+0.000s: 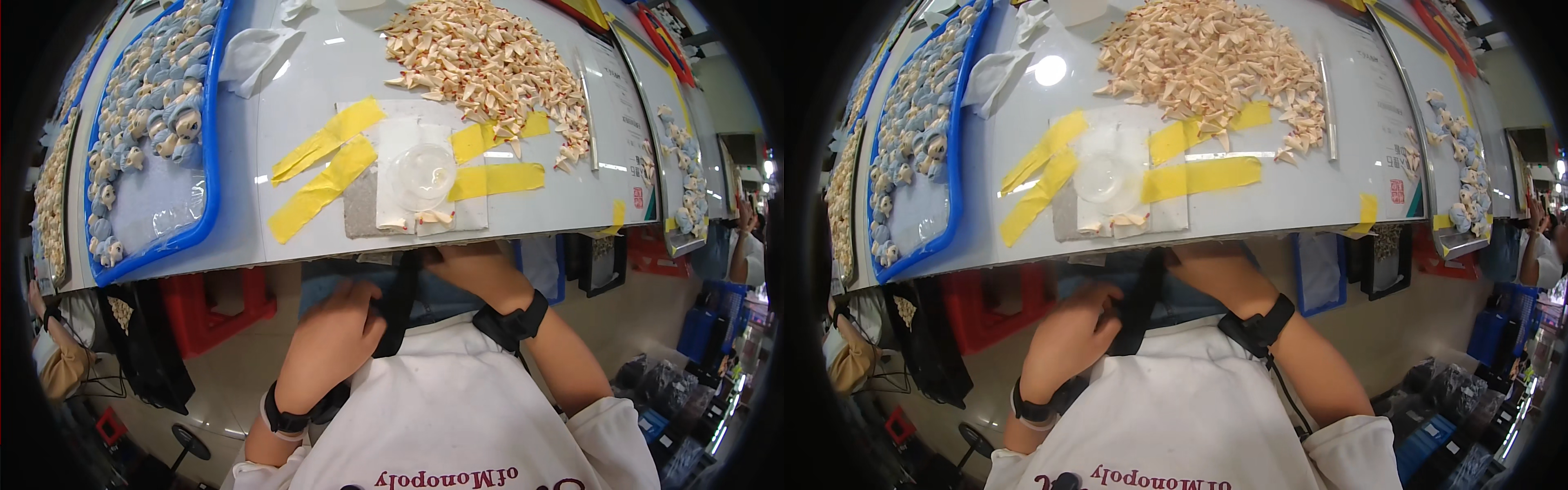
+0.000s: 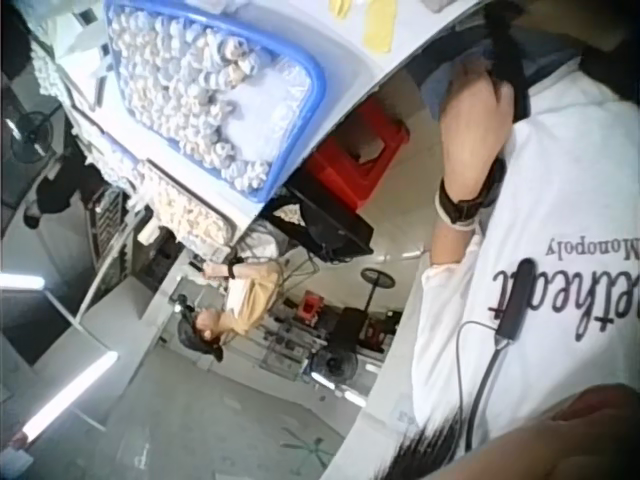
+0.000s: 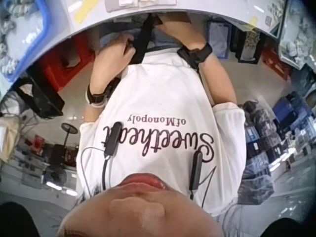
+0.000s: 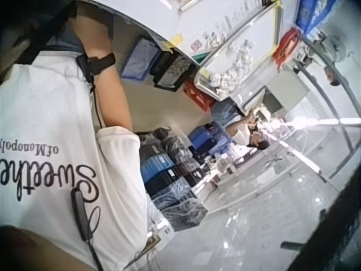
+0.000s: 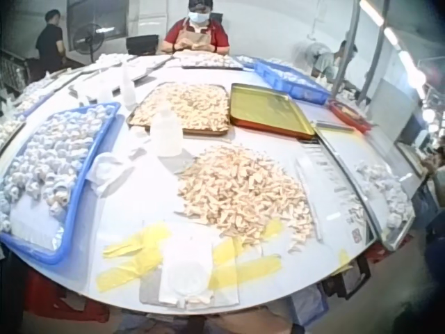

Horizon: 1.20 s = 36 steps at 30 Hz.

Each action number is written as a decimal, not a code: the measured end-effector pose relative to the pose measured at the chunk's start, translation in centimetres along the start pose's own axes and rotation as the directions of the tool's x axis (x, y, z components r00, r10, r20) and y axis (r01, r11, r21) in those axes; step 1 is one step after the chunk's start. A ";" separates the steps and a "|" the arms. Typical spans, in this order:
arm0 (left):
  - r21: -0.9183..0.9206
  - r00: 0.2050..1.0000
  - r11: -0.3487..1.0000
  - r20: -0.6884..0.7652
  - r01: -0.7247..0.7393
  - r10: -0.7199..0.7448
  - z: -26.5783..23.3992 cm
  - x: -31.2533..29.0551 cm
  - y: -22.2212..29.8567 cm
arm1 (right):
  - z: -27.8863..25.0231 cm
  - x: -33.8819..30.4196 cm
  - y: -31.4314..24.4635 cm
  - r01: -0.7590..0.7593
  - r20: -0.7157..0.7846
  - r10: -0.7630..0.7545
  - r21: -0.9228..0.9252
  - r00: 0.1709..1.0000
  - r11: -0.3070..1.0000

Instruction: The person assembles small doll heads by hand, picking up tiny white components from a pile and attaching them to the doll's face. The person works at a table with trays of doll heads and loose parts, placing the finished heads into a blue tray.

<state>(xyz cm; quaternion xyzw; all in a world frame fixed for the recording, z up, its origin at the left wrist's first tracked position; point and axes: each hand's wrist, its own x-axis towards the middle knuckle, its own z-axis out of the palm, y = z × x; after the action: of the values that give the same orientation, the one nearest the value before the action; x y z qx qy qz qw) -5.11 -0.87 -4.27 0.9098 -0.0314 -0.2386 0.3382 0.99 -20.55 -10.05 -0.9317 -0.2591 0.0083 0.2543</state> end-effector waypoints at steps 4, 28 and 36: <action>-0.124 0.991 0.986 0.050 -0.113 0.120 1.1 1.7 -0.1 | 0.3 -0.3 0.7 -0.083 0.081 0.076 0.093 0.994 0.992; -0.906 0.885 -0.292 -0.158 -0.306 -0.438 -0.6 -9.7 -12.5 | -1.9 -4.8 2.4 -0.457 0.144 0.480 0.620 0.865 0.638; -0.740 0.739 0.567 -0.143 0.362 -0.659 -1.4 -11.2 -15.0 | -3.7 -5.0 1.8 -0.577 0.166 0.610 0.578 0.775 0.577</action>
<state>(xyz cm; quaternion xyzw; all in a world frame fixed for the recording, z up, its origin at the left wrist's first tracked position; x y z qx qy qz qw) -15.92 13.97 -8.17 0.7204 0.3982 -0.1289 0.5530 -1.97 -26.07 -8.30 -0.8333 0.0906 0.1507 0.5241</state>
